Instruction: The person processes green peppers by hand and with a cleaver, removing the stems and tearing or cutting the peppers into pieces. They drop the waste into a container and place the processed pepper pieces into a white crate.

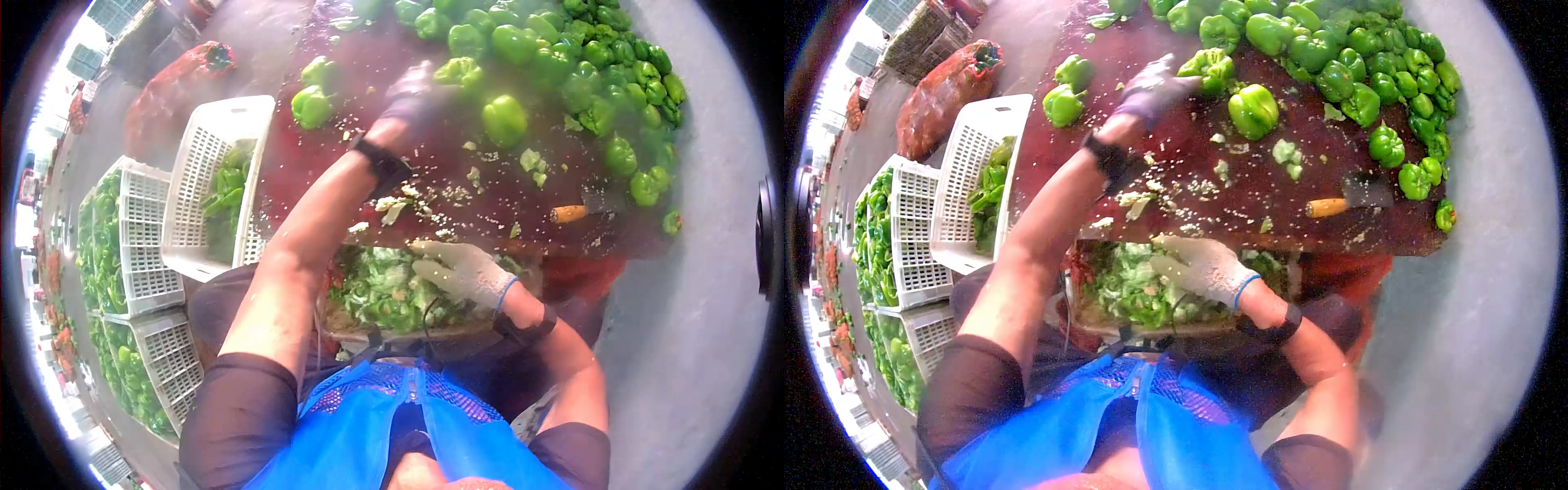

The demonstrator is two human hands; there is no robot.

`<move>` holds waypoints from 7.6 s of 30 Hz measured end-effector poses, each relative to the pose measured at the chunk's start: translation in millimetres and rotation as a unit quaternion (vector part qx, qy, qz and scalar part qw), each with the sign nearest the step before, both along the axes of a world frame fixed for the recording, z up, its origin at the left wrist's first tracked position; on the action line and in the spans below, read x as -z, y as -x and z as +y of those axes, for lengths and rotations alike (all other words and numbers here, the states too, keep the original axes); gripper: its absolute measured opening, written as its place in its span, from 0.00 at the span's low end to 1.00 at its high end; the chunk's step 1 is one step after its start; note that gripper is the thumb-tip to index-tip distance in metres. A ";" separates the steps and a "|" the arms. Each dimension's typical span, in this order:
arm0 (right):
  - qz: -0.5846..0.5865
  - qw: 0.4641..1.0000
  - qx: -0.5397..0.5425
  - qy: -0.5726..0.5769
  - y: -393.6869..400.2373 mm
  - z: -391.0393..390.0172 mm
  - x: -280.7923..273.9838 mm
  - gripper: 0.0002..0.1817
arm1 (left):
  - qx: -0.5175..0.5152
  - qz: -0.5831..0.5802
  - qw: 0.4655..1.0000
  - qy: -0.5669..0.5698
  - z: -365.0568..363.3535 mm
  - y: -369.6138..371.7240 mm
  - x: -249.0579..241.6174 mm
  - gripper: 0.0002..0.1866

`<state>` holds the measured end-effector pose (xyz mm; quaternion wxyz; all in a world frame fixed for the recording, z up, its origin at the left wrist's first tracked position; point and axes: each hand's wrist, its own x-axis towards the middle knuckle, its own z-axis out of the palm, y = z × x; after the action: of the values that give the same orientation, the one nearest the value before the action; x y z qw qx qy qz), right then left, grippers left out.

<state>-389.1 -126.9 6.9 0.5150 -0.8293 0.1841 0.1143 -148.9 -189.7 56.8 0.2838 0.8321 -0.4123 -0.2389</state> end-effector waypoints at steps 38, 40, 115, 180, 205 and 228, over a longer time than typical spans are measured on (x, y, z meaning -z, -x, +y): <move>-0.118 0.844 0.421 -0.311 -47.3 -94.3 47.1 0.18 | -0.080 -0.413 0.883 0.210 90.8 -21.0 82.1 0.23; -0.126 0.837 0.425 -0.322 -47.7 -91.1 47.8 0.18 | 0.013 -0.381 0.904 0.193 87.1 5.5 63.1 0.20; 0.005 0.987 0.117 0.107 -170.7 -92.2 -5.3 0.19 | 0.112 -0.339 0.920 0.162 65.1 -61.1 131.4 0.10; -0.010 0.953 0.184 0.239 -182.4 -103.6 42.7 0.29 | 0.006 -0.119 0.991 -0.063 65.0 -61.6 82.0 0.32; -0.120 0.957 0.031 0.261 -187.4 -115.4 38.4 0.18 | 0.484 -0.417 0.769 0.005 47.1 -143.7 103.6 0.19; -0.135 0.947 0.186 0.223 -204.7 -86.5 44.2 0.20 | 0.016 -0.039 0.995 0.089 88.7 -82.4 104.5 0.17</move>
<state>-184.4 -213.4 -37.2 0.3490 -0.8816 0.2851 -0.1405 -66.5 -101.0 -47.7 0.3362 0.8056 -0.4561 -0.1733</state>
